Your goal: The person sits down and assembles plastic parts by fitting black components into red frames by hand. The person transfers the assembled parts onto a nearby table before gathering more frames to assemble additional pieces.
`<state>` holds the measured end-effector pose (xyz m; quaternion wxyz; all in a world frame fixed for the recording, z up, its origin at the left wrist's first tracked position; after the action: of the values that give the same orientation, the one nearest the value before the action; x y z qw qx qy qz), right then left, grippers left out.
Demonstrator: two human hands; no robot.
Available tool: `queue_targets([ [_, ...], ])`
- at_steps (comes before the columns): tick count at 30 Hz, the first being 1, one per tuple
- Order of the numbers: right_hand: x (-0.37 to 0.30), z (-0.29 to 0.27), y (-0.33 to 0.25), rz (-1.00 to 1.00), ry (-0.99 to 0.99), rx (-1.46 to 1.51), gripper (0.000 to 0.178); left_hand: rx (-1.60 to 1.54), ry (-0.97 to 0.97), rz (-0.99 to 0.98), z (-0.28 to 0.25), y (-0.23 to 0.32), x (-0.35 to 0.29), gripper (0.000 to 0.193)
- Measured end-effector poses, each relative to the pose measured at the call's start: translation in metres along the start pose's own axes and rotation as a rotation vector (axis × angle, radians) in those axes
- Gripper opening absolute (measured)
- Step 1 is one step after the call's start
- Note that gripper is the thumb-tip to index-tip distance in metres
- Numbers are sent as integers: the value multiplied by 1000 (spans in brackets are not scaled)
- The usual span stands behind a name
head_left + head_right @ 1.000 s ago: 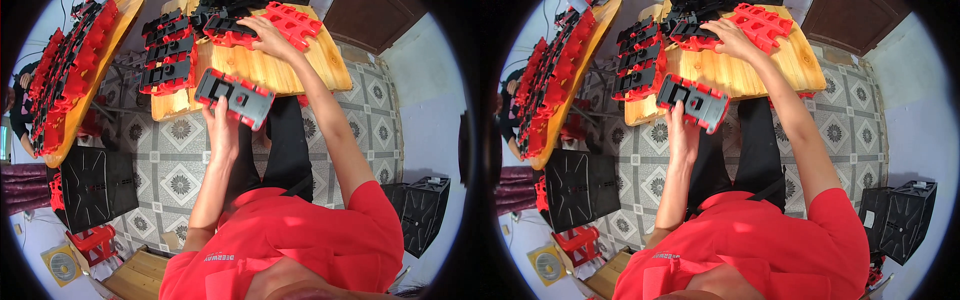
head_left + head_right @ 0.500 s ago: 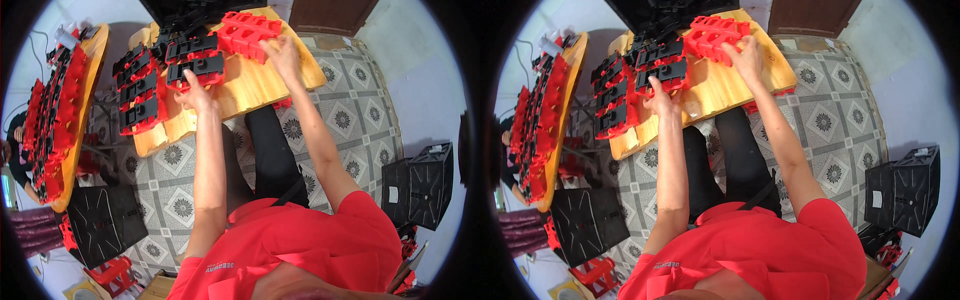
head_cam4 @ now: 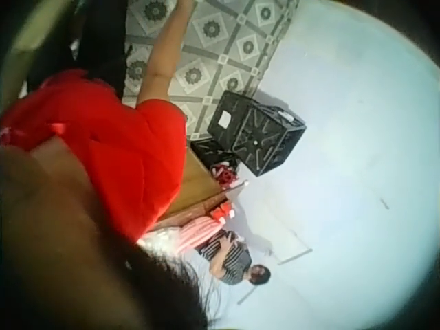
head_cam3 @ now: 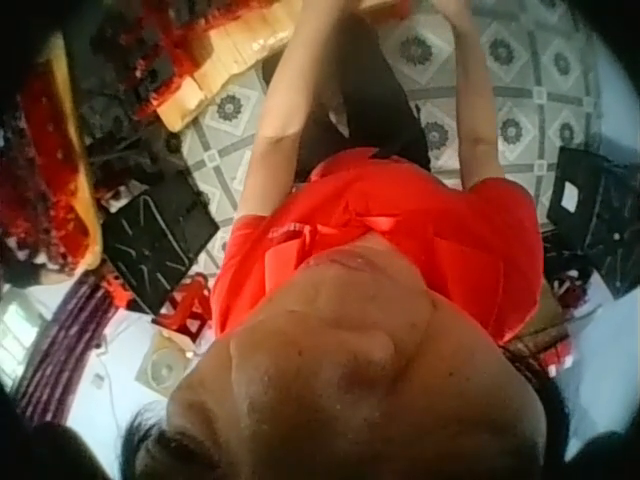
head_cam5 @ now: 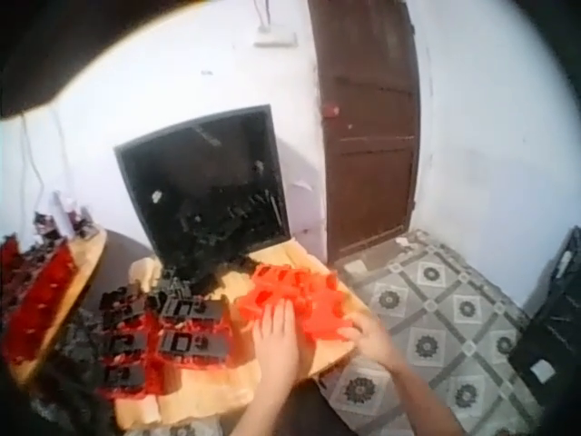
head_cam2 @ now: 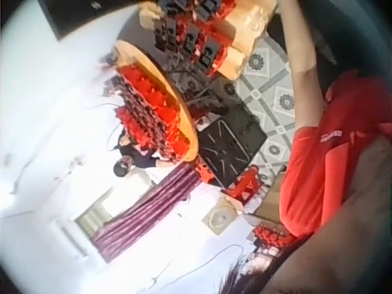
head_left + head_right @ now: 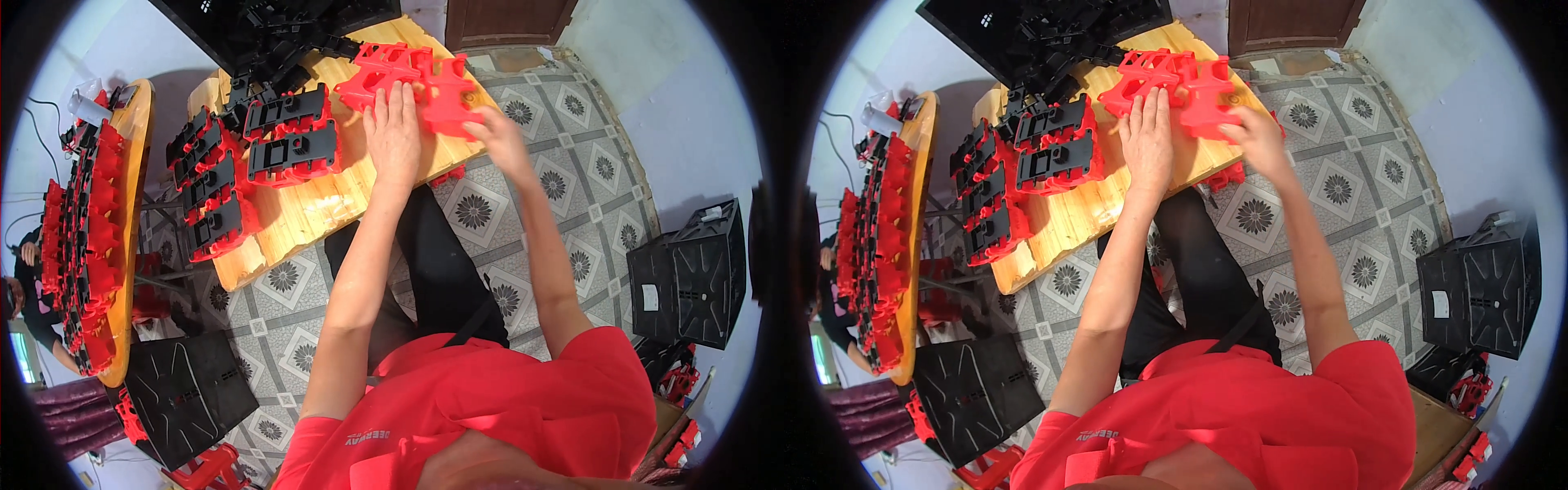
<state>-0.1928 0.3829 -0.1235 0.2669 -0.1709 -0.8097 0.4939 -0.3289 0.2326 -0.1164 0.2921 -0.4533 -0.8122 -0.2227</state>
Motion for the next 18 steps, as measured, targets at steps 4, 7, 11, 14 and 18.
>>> queue_targets([
  [4,-36,-52,-34,0,62,5,26,-235,-78,-195,-20,21,14,61],
  [7,-50,-51,-99,-197,33,-260,27,-1055,-83,-471,-77,52,19,81],
  [11,-14,-26,-137,-736,-339,-193,24,-1671,45,-748,-103,32,-8,109],
  [14,67,-7,-139,-531,-309,33,24,-1811,18,-887,-112,18,-47,105],
  [18,220,81,-102,-402,-197,-452,25,-1794,-112,-955,-108,9,-101,109],
])
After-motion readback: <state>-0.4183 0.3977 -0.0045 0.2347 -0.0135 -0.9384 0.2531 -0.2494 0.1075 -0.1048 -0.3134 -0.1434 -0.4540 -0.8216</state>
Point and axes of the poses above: each hand's wrist, its own x-axis towards the middle knuckle, its own z-axis out of the palm, y = z × x, the point moved 1 cm from there along x, towards the middle knuckle, and after that the axes turned 3 degrees about x, right-handed, at the moved point
